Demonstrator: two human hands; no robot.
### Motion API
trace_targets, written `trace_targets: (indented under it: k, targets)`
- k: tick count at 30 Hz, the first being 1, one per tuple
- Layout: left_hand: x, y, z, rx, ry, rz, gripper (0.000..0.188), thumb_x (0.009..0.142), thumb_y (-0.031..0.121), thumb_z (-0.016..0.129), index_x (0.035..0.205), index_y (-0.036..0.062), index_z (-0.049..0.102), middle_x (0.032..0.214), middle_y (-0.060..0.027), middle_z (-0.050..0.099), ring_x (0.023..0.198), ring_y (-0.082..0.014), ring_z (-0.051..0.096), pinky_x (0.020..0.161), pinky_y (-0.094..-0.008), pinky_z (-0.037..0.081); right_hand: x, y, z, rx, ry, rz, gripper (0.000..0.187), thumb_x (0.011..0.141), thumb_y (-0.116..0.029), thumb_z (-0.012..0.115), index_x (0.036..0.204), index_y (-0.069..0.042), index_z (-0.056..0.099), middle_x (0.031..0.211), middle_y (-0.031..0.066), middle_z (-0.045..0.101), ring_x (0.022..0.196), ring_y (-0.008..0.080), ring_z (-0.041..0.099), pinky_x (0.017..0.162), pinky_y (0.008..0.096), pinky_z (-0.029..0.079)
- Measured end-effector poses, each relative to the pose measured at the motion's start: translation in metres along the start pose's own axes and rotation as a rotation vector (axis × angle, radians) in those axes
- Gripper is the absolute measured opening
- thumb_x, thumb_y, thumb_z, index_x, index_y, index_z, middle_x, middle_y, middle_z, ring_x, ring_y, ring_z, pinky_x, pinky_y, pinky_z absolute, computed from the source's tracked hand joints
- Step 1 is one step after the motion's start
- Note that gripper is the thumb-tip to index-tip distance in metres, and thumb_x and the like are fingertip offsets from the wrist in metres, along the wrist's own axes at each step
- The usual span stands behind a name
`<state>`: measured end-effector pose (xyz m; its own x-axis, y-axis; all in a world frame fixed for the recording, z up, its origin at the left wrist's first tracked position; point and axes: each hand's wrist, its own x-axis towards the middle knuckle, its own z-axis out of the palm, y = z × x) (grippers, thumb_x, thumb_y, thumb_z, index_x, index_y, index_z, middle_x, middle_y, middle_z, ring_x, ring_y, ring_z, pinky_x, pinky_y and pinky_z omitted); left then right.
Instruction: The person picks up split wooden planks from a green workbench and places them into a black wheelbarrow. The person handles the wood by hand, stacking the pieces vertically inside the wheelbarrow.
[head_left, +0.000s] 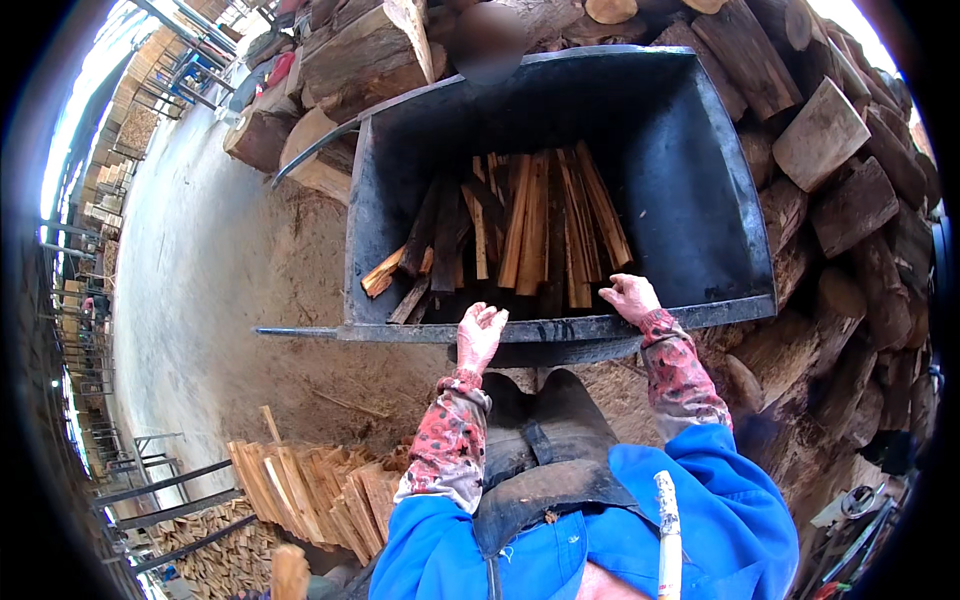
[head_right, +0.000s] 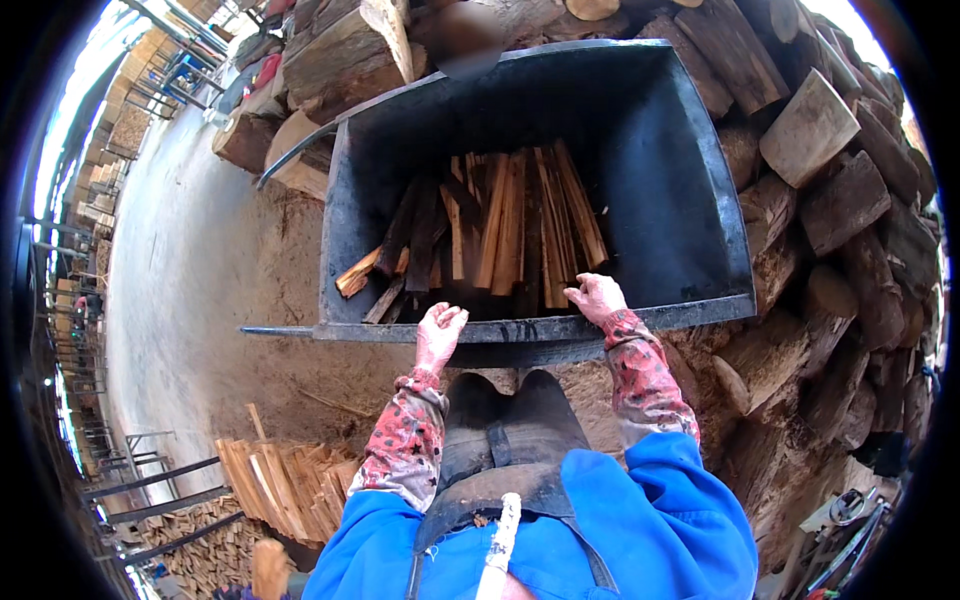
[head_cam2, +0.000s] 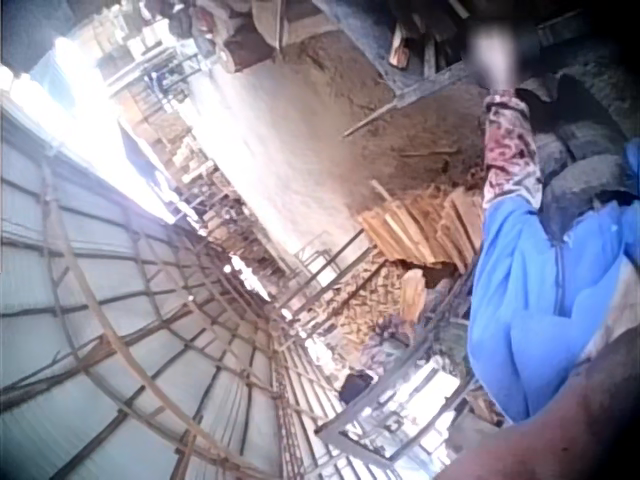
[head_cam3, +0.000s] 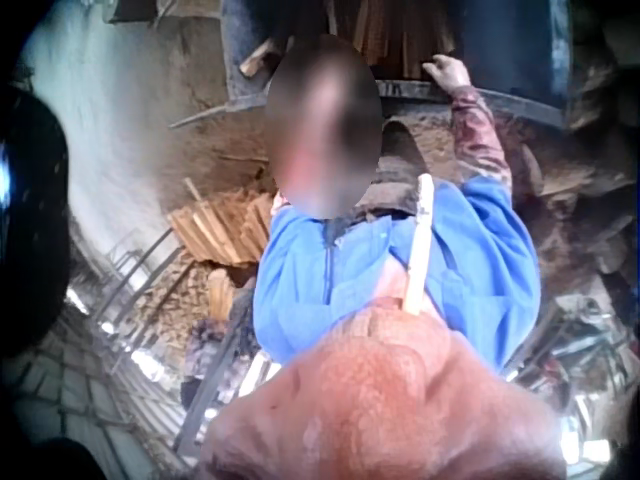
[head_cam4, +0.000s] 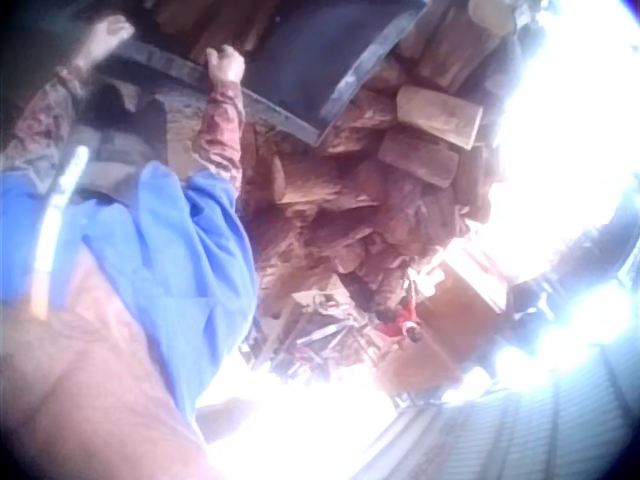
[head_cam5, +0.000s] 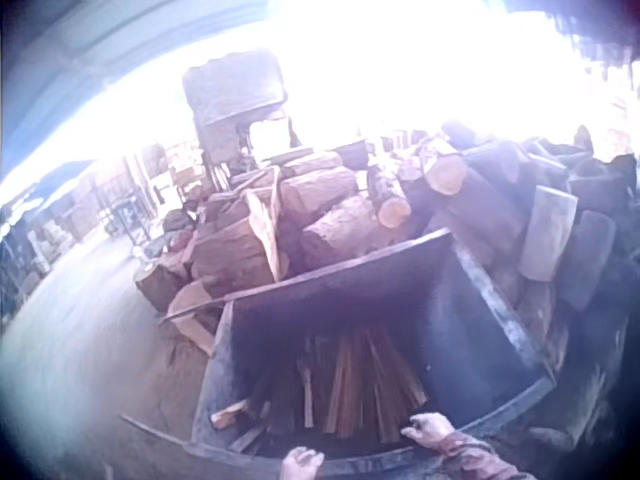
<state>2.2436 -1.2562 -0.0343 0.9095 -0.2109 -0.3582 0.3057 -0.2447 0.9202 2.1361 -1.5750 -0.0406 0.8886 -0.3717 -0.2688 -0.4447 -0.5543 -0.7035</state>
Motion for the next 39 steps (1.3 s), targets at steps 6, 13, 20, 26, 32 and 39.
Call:
trace_targets:
  k: [6,13,20,26,32,39]
  targets:
    - [-0.015,-0.008,0.002,-0.040,0.032,0.023,0.044,0.085,0.008,0.076,0.120,-0.0035,0.051,0.108,-0.0103,0.066,0.102,-0.0148,0.064,0.090,-0.0273,0.053,-0.003,0.001,-0.001,-0.053,0.024,-0.090,0.048,0.081,-0.037,0.073,0.109,0.003,0.070,0.086,0.0187,0.071,0.083,0.0303,0.070,0.076,0.0368,0.055]
    - [-0.016,-0.015,-0.023,-0.101,0.068,0.028,0.038,0.086,0.004,0.074,0.117,-0.0026,0.054,0.107,-0.0090,0.067,0.100,-0.0144,0.065,0.088,-0.0265,0.053,0.003,0.003,0.016,0.004,-0.003,-0.019,0.048,0.082,-0.037,0.073,0.107,0.003,0.070,0.090,0.0202,0.071,0.086,0.0298,0.070,0.077,0.0364,0.055]
    - [0.028,-0.029,-0.108,-0.056,0.176,0.011,0.040,0.085,0.007,0.075,0.116,-0.0046,0.053,0.095,-0.0059,0.066,0.087,-0.0122,0.063,0.081,-0.0252,0.053,0.019,-0.011,0.032,0.019,-0.018,0.056,0.045,0.082,-0.034,0.076,0.107,0.003,0.070,0.088,0.0187,0.072,0.083,0.0244,0.071,0.076,0.0343,0.055]
    - [0.147,-0.013,-0.200,0.690,0.162,0.129,0.051,0.080,0.027,0.077,0.115,-0.0053,0.059,0.106,-0.0193,0.065,0.098,-0.0313,0.064,0.089,-0.0406,0.050,0.066,-0.021,0.065,0.127,-0.054,0.178,0.043,0.086,-0.031,0.073,0.109,0.005,0.069,0.098,0.0186,0.073,0.092,0.0226,0.071,0.082,0.0326,0.054]
    - [0.253,-0.017,-0.255,1.174,-0.009,0.332,0.059,0.079,0.026,0.073,0.124,-0.0068,0.051,0.126,-0.0244,0.055,0.120,-0.0397,0.049,0.104,-0.0454,0.040,0.155,-0.079,0.143,0.192,-0.270,0.288,0.041,0.091,-0.029,0.069,0.116,0.004,0.066,0.086,0.0049,0.069,0.075,0.0102,0.064,0.067,0.0259,0.053]
    - [0.334,-0.060,-0.279,1.549,-0.163,0.504,0.062,0.079,0.025,0.074,0.127,-0.0054,0.048,0.136,-0.0245,0.048,0.130,-0.0381,0.043,0.112,-0.0441,0.035,0.264,-0.090,0.278,0.139,-0.452,0.422,0.046,0.089,-0.038,0.068,0.111,0.002,0.068,0.080,0.0043,0.067,0.068,0.0116,0.063,0.059,0.0268,0.052]
